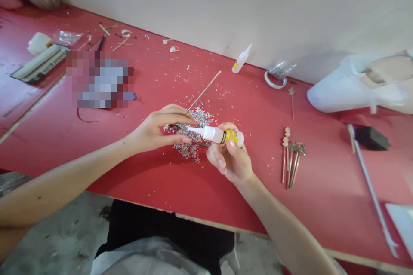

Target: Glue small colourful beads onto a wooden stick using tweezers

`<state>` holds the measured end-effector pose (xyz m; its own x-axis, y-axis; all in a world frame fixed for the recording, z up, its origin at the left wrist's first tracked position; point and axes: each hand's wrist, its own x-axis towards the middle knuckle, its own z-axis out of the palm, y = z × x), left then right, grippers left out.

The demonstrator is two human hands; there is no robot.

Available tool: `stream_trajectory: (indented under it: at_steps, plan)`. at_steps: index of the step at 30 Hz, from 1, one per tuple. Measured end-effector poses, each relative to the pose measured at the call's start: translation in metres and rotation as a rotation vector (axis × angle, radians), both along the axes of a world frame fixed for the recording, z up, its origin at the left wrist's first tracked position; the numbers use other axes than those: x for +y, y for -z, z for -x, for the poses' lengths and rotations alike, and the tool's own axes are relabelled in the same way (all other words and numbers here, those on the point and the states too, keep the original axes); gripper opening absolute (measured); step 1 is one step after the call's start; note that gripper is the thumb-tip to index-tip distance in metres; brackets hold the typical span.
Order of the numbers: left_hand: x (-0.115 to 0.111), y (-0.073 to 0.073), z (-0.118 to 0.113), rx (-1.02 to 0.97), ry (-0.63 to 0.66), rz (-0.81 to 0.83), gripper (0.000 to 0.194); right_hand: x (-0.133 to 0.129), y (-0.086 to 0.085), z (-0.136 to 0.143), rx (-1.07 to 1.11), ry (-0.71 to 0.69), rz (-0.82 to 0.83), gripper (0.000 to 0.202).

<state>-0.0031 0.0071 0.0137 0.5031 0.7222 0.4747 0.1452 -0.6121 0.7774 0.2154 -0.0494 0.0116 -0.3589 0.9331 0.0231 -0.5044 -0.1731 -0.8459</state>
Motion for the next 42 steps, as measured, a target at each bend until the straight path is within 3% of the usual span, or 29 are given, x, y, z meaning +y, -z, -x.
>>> stream_trajectory:
  at_steps: [6, 10, 14, 20, 23, 29, 42]
  plan:
    - [0.001, 0.002, 0.000, -0.100, 0.035, -0.011, 0.007, -0.001, 0.003, 0.001, -0.002, -0.049, 0.006, 0.019]
    - [0.003, -0.002, 0.004, -0.092, -0.009, 0.080, 0.007, 0.000, -0.001, 0.000, -0.018, 0.000, 0.025, 0.022]
    - [0.013, -0.004, 0.013, -0.074, -0.200, 0.162, 0.008, 0.001, -0.005, -0.003, -0.010, 0.054, 0.042, 0.022]
    - [0.038, -0.004, 0.037, -0.020, -0.539, 0.050, 0.009, 0.004, -0.007, -0.007, -0.078, 0.133, 0.082, 0.026]
    - [0.049, -0.003, 0.051, -0.003, -0.636, 0.008, 0.011, 0.004, -0.007, -0.007, -0.103, 0.143, 0.082, 0.028]
    - [0.060, 0.002, 0.065, 0.023, -0.690, -0.013, 0.014, 0.005, -0.007, -0.004, -0.155, 0.158, 0.074, 0.041]
    - [0.058, -0.002, 0.066, 0.021, -0.689, -0.001, 0.011, 0.006, -0.006, -0.006, -0.115, 0.110, 0.050, 0.038]
